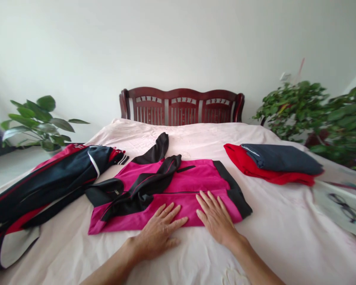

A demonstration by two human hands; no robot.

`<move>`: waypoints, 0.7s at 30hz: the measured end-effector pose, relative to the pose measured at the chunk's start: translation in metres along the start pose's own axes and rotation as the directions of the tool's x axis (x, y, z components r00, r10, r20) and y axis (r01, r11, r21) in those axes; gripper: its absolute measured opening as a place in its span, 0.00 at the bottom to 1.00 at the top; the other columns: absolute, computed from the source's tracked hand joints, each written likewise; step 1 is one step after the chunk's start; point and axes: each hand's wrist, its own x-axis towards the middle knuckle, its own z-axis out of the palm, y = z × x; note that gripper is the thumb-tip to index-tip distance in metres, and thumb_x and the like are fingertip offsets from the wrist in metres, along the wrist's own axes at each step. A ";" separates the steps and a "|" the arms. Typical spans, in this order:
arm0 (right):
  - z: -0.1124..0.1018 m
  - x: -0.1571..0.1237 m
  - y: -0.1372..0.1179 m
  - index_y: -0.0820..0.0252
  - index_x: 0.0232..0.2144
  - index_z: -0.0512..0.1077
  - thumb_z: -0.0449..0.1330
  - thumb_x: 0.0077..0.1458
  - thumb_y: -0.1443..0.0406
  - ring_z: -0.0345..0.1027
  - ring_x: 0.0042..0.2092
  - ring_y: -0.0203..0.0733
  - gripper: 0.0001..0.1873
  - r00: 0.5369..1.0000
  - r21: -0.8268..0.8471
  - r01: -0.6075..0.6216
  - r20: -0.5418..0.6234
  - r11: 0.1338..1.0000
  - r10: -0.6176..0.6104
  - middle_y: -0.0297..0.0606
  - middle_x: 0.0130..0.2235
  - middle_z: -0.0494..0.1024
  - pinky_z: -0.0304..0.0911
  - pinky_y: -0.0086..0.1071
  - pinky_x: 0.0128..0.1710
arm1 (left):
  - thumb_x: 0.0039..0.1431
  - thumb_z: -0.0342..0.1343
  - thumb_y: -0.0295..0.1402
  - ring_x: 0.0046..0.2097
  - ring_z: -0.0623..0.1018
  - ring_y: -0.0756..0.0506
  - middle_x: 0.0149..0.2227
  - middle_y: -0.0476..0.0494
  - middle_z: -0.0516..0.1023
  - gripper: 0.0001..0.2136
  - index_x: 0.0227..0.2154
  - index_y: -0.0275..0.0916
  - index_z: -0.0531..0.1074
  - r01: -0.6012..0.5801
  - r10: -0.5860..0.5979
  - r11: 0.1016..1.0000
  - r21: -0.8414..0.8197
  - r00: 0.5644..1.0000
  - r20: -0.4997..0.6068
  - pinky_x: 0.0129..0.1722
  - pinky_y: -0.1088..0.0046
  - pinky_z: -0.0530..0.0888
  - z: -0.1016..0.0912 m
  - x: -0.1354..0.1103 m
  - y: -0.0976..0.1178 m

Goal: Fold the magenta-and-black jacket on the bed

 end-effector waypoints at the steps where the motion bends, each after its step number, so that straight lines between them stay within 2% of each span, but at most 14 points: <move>1: 0.002 0.000 0.002 0.54 0.66 0.57 0.46 0.66 0.54 0.45 0.69 0.53 0.29 1.000 -0.006 0.000 -0.016 1.000 0.000 0.37 0.69 0.54 0.46 0.57 0.65 | 0.64 0.50 0.50 0.70 0.53 0.35 0.70 0.43 0.52 0.30 0.67 0.56 0.53 -0.008 0.008 0.999 -0.041 1.000 0.003 0.66 0.44 0.55 -0.005 -0.004 -0.001; 4: 0.004 0.001 0.007 0.52 0.64 0.61 0.47 0.66 0.56 0.51 0.68 0.52 0.27 0.997 -0.006 0.010 -0.075 1.000 -0.011 0.36 0.67 0.60 0.50 0.55 0.64 | 0.67 0.48 0.44 0.66 0.65 0.41 0.64 0.45 0.67 0.20 0.61 0.52 0.66 0.043 -0.054 0.973 -0.229 0.997 -0.045 0.65 0.57 0.63 -0.018 -0.022 -0.012; 6: 0.001 0.005 0.010 0.51 0.61 0.66 0.47 0.66 0.57 0.56 0.66 0.50 0.24 0.995 0.020 0.011 -0.095 1.000 -0.009 0.37 0.65 0.65 0.54 0.52 0.63 | 0.69 0.46 0.38 0.58 0.74 0.46 0.56 0.47 0.77 0.16 0.52 0.48 0.74 0.141 -0.200 0.929 -0.341 0.969 -0.145 0.59 0.68 0.71 -0.024 -0.038 -0.024; 9: -0.011 0.027 0.010 0.54 0.53 0.74 0.46 0.67 0.59 0.67 0.58 0.47 0.22 0.996 0.119 -0.012 -0.085 0.993 0.022 0.40 0.57 0.75 0.61 0.46 0.59 | 0.68 0.45 0.34 0.48 0.80 0.47 0.46 0.46 0.81 0.13 0.43 0.45 0.77 0.303 -0.431 0.875 -0.377 0.844 -0.320 0.50 0.71 0.76 -0.028 -0.060 -0.045; 11: -0.020 0.052 0.005 0.57 0.50 0.75 0.46 0.66 0.61 0.71 0.54 0.46 0.21 0.996 0.197 -0.021 -0.075 0.980 0.036 0.42 0.52 0.78 0.64 0.43 0.56 | 0.67 0.46 0.33 0.46 0.80 0.46 0.44 0.46 0.81 0.12 0.41 0.44 0.76 0.368 -0.499 0.857 -0.360 0.766 -0.405 0.48 0.69 0.77 -0.026 -0.068 -0.055; 13: -0.026 0.083 -0.005 0.58 0.52 0.74 0.47 0.65 0.65 0.71 0.53 0.45 0.20 0.997 0.240 0.003 -0.076 0.971 0.016 0.42 0.52 0.78 0.65 0.41 0.55 | 0.66 0.47 0.33 0.48 0.80 0.45 0.46 0.45 0.80 0.12 0.43 0.43 0.76 0.392 -0.516 0.853 -0.345 0.729 -0.449 0.50 0.68 0.77 -0.021 -0.068 -0.058; 15: -0.027 0.117 -0.019 0.57 0.54 0.72 0.49 0.62 0.68 0.70 0.54 0.44 0.21 0.997 0.239 0.057 -0.071 0.969 -0.041 0.42 0.55 0.75 0.65 0.39 0.55 | 0.65 0.48 0.34 0.53 0.78 0.44 0.51 0.43 0.78 0.14 0.49 0.42 0.74 0.408 -0.517 0.855 -0.319 0.712 -0.475 0.54 0.66 0.75 -0.012 -0.062 -0.055; 17: -0.023 0.148 -0.035 0.55 0.57 0.70 0.53 0.58 0.70 0.68 0.56 0.43 0.25 0.993 0.218 0.112 -0.048 0.970 -0.104 0.41 0.58 0.72 0.63 0.38 0.56 | 0.65 0.48 0.34 0.56 0.76 0.43 0.56 0.41 0.75 0.16 0.53 0.41 0.72 0.428 -0.509 0.861 -0.275 0.713 -0.483 0.57 0.64 0.74 -0.004 -0.056 -0.050; 19: -0.015 0.175 -0.051 0.55 0.58 0.69 0.56 0.53 0.72 0.65 0.59 0.46 0.29 0.989 0.194 0.145 -0.020 0.970 -0.144 0.42 0.61 0.68 0.62 0.39 0.57 | 0.65 0.48 0.33 0.58 0.74 0.42 0.58 0.40 0.73 0.18 0.56 0.40 0.69 0.434 -0.483 0.875 -0.216 0.744 -0.461 0.58 0.64 0.73 0.001 -0.052 -0.046; 21: -0.007 0.196 -0.065 0.56 0.54 0.73 0.57 0.51 0.73 0.64 0.60 0.48 0.28 0.987 0.175 0.159 -0.005 0.972 -0.160 0.44 0.61 0.69 0.60 0.41 0.58 | 0.64 0.48 0.33 0.58 0.74 0.42 0.59 0.39 0.72 0.19 0.57 0.40 0.69 0.434 -0.457 0.888 -0.153 0.788 -0.413 0.57 0.63 0.73 0.001 -0.051 -0.042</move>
